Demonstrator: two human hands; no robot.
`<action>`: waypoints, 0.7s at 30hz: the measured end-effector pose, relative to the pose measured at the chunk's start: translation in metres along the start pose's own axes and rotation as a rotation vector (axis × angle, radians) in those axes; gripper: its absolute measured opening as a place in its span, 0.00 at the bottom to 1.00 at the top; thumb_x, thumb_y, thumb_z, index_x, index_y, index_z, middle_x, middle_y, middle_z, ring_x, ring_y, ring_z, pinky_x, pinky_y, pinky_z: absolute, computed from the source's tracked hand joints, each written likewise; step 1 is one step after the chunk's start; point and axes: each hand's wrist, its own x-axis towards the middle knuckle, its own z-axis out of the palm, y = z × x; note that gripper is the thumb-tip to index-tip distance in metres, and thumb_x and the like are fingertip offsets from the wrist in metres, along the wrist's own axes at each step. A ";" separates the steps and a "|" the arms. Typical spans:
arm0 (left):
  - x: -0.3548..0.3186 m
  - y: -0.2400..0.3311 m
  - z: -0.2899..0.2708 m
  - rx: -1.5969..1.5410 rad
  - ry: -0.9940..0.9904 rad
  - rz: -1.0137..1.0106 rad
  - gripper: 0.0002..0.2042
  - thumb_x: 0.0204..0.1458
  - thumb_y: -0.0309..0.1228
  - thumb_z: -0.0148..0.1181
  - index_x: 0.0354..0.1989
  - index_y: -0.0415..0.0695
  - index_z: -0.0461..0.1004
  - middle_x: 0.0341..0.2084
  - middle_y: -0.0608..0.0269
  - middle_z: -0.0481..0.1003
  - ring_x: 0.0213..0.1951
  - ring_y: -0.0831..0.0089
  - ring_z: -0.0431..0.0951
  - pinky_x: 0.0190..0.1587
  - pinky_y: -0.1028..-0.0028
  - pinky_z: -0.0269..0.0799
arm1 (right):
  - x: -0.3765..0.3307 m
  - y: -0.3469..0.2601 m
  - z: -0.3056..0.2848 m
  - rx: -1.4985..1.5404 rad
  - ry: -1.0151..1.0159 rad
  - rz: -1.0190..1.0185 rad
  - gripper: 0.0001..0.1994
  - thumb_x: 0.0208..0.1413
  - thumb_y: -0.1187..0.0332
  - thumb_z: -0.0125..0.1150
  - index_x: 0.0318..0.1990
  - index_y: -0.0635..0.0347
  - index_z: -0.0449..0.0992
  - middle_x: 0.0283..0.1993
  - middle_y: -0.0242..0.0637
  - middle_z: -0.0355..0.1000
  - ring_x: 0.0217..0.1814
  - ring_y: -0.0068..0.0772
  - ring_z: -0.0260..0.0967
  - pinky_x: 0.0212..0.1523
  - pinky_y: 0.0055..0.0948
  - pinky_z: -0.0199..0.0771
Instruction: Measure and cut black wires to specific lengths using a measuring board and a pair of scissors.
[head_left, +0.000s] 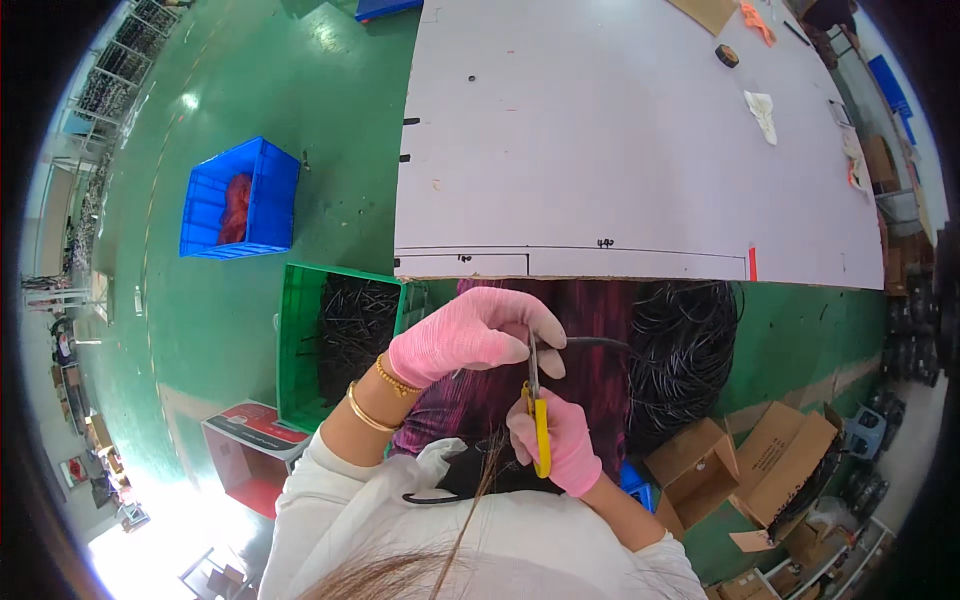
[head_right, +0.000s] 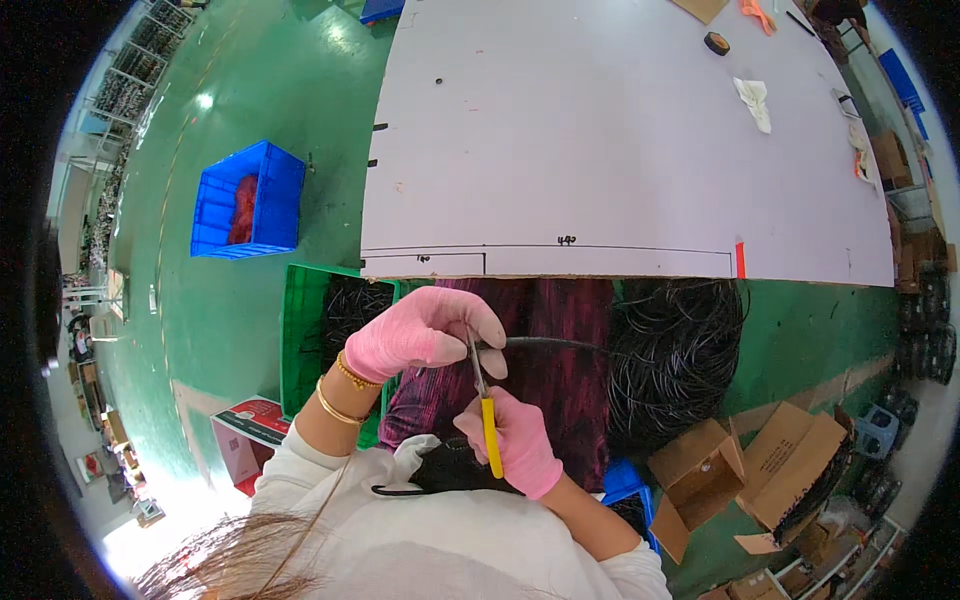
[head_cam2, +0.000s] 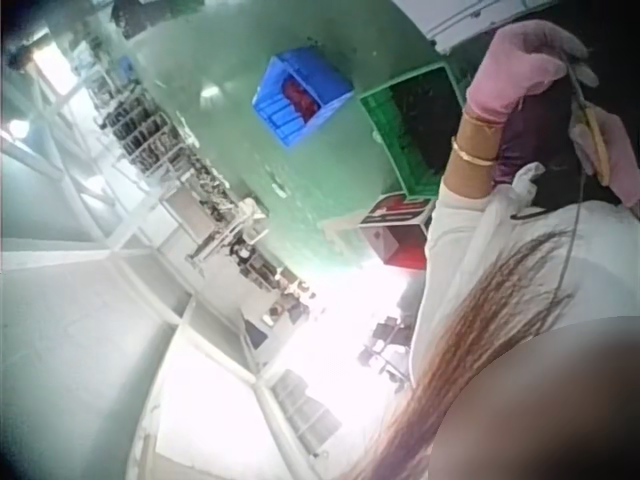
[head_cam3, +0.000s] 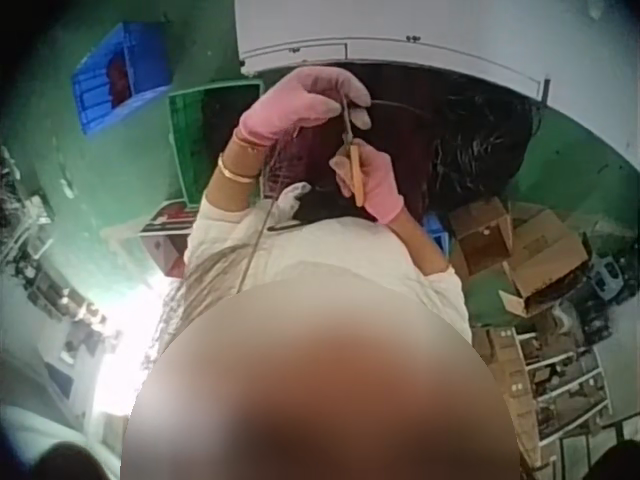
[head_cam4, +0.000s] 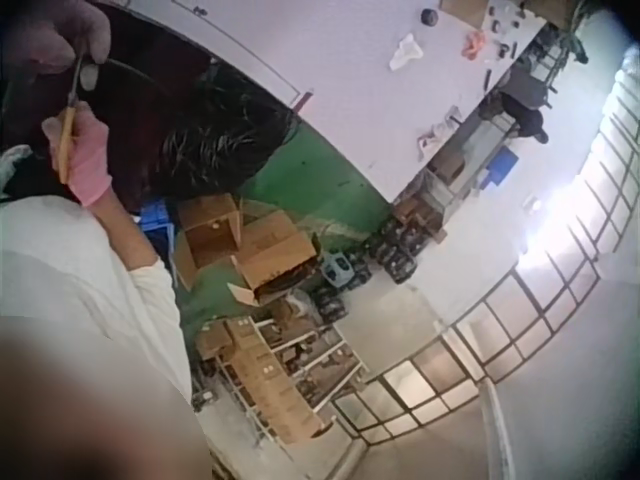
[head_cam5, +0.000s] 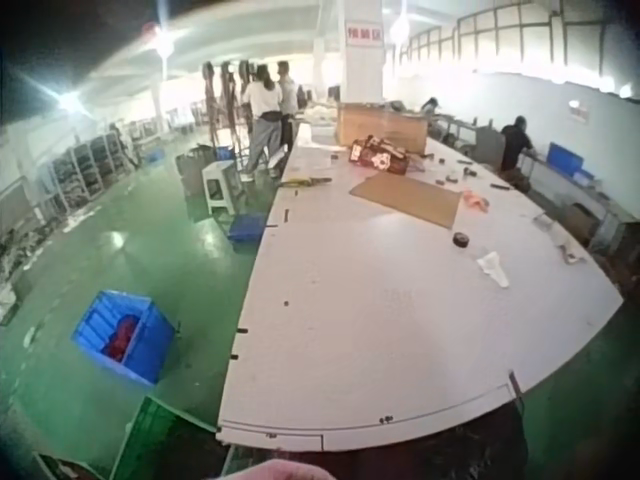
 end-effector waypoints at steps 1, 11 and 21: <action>0.001 -0.002 0.001 0.003 0.000 0.003 0.17 0.44 0.19 0.52 0.46 0.32 0.75 0.40 0.49 0.81 0.45 0.64 0.82 0.52 0.69 0.76 | 0.000 0.000 0.000 -0.002 -0.001 -0.004 0.10 0.58 0.68 0.65 0.33 0.61 0.70 0.21 0.29 0.68 0.20 0.17 0.62 0.22 0.21 0.64; 0.004 0.017 0.021 0.140 0.082 0.055 0.16 0.45 0.23 0.52 0.43 0.35 0.77 0.36 0.54 0.83 0.21 0.91 0.60 0.23 0.85 0.54 | -0.029 0.029 -0.052 -0.034 0.229 -0.260 0.21 0.39 0.78 0.76 0.40 0.59 0.70 0.44 0.37 0.75 0.28 0.16 0.64 0.32 0.20 0.68; -0.050 0.019 0.019 0.297 0.209 0.209 0.25 0.44 0.20 0.51 0.56 0.32 0.72 0.38 0.54 0.83 0.40 0.78 0.78 0.44 0.79 0.71 | 0.020 -0.032 -0.054 -0.761 0.571 -0.659 0.08 0.49 0.78 0.71 0.35 0.61 0.77 0.29 0.31 0.75 0.31 0.18 0.70 0.34 0.21 0.69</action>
